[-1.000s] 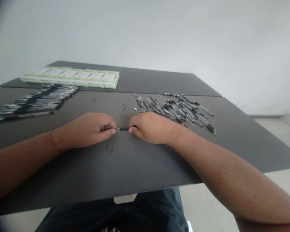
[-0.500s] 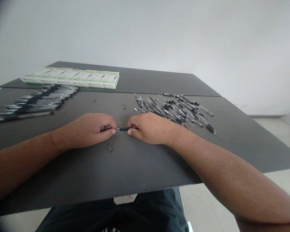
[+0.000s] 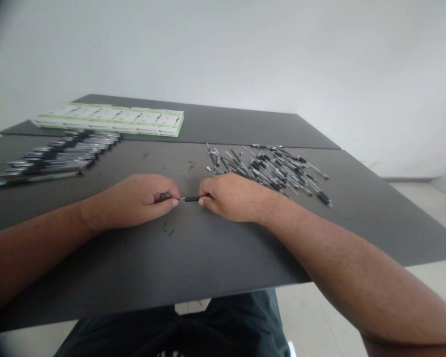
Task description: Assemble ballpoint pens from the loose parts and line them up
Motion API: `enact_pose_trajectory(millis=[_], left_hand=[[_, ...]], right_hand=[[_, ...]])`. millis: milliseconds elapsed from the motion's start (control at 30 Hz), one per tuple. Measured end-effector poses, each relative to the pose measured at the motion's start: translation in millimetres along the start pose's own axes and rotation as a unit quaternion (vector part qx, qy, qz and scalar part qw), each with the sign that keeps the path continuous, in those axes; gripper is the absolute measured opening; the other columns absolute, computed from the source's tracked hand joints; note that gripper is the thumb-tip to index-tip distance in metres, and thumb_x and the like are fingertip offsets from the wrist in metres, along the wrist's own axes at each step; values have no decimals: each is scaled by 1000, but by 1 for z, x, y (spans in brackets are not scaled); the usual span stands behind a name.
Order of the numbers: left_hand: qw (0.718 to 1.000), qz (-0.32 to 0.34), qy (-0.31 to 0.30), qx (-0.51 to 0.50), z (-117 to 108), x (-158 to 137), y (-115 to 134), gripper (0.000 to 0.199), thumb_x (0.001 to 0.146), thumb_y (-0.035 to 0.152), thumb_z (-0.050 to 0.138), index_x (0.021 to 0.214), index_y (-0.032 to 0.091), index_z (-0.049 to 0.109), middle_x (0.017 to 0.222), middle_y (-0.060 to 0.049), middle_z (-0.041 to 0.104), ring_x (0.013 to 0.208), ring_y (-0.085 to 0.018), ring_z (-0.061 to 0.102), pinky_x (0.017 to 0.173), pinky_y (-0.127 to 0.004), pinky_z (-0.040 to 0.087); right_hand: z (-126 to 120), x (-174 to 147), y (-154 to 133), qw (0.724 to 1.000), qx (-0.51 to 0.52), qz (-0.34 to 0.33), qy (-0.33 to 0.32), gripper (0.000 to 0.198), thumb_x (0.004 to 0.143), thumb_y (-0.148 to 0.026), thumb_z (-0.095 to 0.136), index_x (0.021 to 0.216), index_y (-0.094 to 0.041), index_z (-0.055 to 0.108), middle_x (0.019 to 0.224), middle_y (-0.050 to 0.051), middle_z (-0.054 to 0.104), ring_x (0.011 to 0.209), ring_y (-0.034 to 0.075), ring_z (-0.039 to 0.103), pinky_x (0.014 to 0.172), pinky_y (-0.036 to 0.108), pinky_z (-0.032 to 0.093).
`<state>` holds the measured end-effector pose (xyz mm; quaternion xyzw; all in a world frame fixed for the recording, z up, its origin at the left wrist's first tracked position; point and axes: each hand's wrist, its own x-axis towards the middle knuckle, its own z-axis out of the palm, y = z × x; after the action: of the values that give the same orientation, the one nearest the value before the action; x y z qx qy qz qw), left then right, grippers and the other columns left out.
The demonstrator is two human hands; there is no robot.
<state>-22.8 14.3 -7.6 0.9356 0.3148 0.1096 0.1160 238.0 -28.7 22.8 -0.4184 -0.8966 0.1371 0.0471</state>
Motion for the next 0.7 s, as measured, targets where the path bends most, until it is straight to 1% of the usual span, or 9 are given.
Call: enact_pose_trajectory(millis=[100, 167, 233, 333, 400, 467, 533, 600, 700], left_hand=[[1000, 1, -1, 2, 0, 0, 0, 19, 93, 34, 55, 91, 24, 71, 83, 0, 75, 78, -18, 69, 70, -29, 43], [1000, 0, 0, 2, 1, 0, 0, 19, 93, 34, 55, 91, 24, 71, 82, 0, 75, 77, -18, 69, 70, -29, 43], [1000, -2, 2, 2, 1, 1, 0, 19, 92, 35, 55, 91, 23, 71, 81, 0, 75, 76, -18, 68, 68, -29, 43], [1000, -2, 3, -1, 1, 1, 0, 19, 92, 34, 56, 90, 24, 71, 81, 0, 75, 75, -18, 68, 68, -29, 43], [1000, 1, 3, -2, 1, 0, -1, 18, 92, 34, 56, 90, 24, 71, 82, 1, 75, 76, -18, 68, 69, -29, 43], [1000, 4, 4, -1, 1, 0, -2, 18, 93, 34, 56, 91, 24, 71, 82, 1, 75, 77, -18, 68, 69, -29, 42], [1000, 5, 4, 2, 2, 0, -2, 18, 93, 34, 55, 91, 24, 71, 82, 1, 75, 77, -18, 68, 69, -29, 42], [1000, 5, 2, 2, 2, 0, -2, 19, 93, 34, 55, 91, 24, 71, 83, 0, 75, 77, -18, 68, 70, -29, 42], [1000, 2, -3, 1, 2, 1, -1, 19, 93, 35, 55, 91, 24, 71, 83, 0, 75, 77, -18, 68, 70, -30, 42]], right_hand=[[0, 0, 0, 1000, -7, -22, -8, 24, 106, -28, 52, 103, -17, 73, 98, 8, 76, 88, 20, 66, 79, 31, 42], [1, 0, 1, 1000, 7, -14, 0, 21, 104, -30, 57, 109, -18, 73, 99, 7, 77, 87, 20, 66, 78, 30, 42], [1, 0, 1, 1000, 19, 5, 9, 18, 100, -31, 65, 111, -18, 72, 95, 5, 76, 82, 18, 66, 73, 29, 42], [1, 0, 1, 1000, 9, 8, 4, 14, 100, -29, 64, 104, -18, 72, 92, 5, 75, 78, 18, 64, 71, 29, 40], [0, 0, 0, 1000, -5, -8, -3, 19, 104, -27, 57, 102, -17, 73, 94, 7, 76, 82, 19, 65, 74, 30, 41], [0, 0, 0, 1000, -5, -18, -4, 23, 106, -28, 54, 105, -17, 73, 99, 8, 77, 88, 20, 66, 78, 30, 42], [1, 0, 0, 1000, 9, -8, 6, 20, 103, -31, 59, 109, -18, 73, 98, 7, 77, 87, 20, 67, 77, 30, 42], [1, 0, 0, 1000, 17, 8, 14, 17, 100, -31, 65, 108, -18, 72, 94, 5, 76, 82, 18, 66, 73, 29, 41], [0, 0, 0, 1000, -3, -2, 5, 17, 103, -28, 59, 102, -18, 72, 93, 6, 76, 82, 19, 66, 75, 30, 42]])
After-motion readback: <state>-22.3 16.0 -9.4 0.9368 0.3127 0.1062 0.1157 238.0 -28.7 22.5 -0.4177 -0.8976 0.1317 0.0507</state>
